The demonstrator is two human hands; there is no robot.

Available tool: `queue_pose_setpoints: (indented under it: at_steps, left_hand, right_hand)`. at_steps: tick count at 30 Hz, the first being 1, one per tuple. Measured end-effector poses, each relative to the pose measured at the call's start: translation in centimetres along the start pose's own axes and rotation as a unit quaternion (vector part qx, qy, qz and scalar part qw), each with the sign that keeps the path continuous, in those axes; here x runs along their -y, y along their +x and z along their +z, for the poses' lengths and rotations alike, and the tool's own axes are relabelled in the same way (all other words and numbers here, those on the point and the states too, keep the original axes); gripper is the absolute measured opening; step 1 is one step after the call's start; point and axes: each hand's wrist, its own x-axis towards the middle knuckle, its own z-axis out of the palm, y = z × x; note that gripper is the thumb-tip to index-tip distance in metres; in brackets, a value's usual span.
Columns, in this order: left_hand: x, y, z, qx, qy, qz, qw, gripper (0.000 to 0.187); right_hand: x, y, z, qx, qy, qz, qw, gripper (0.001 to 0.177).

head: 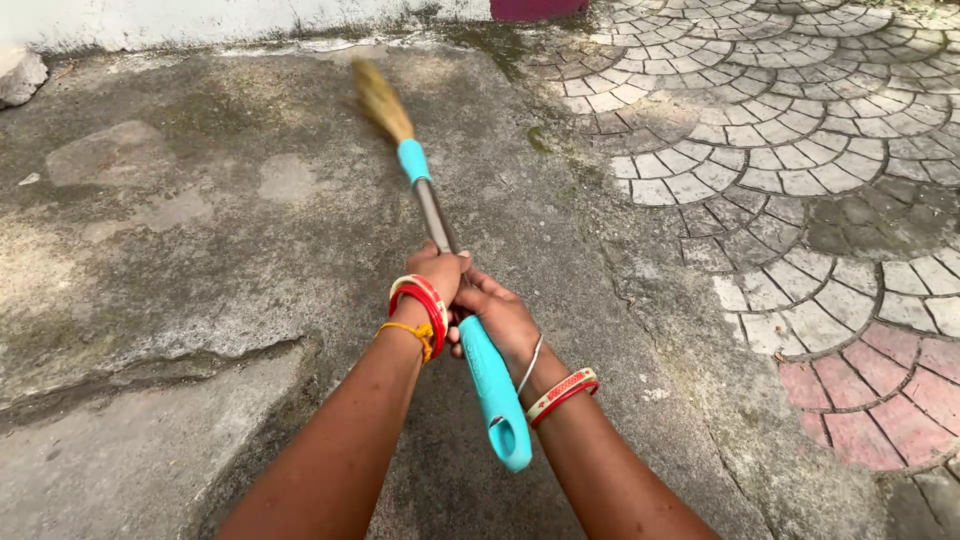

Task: Sweep a paved outdoor area with a broom.

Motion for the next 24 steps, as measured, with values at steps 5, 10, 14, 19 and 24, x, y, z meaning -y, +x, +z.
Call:
queue_pose_setpoints:
  at_steps: [5,10,14,19,24]
  left_hand:
    - [3.7,6.3,5.9,0.154,-0.009,0.112,0.982,0.053]
    - [3.8,0.4,1.5,0.095,-0.075,0.2,0.972,0.065]
    - [5.6,-2.7,-1.6,-0.205,-0.159,0.1,0.961,0.058]
    - [5.9,-2.7,-1.4,-0.291,-0.096,0.025,0.952,0.037]
    - [7.2,4.9,4.4,-0.028,0.191,0.102,0.976,0.056]
  right_hand:
    - [0.5,-2.6,1.5,-0.207,-0.012,-0.157,0.966,0.053]
    - [-1.3,-2.1,2.3,-0.213,-0.03,-0.155,0.964,0.072]
    - [-2.2,0.4,0.7,0.051,-0.119,-0.068,0.989,0.07]
    - [-1.7,-0.7,-0.2,0.173,-0.233,0.062,0.955,0.06]
    - [-2.7,-3.2,-1.2,-0.084,-0.002,0.0,0.996,0.054]
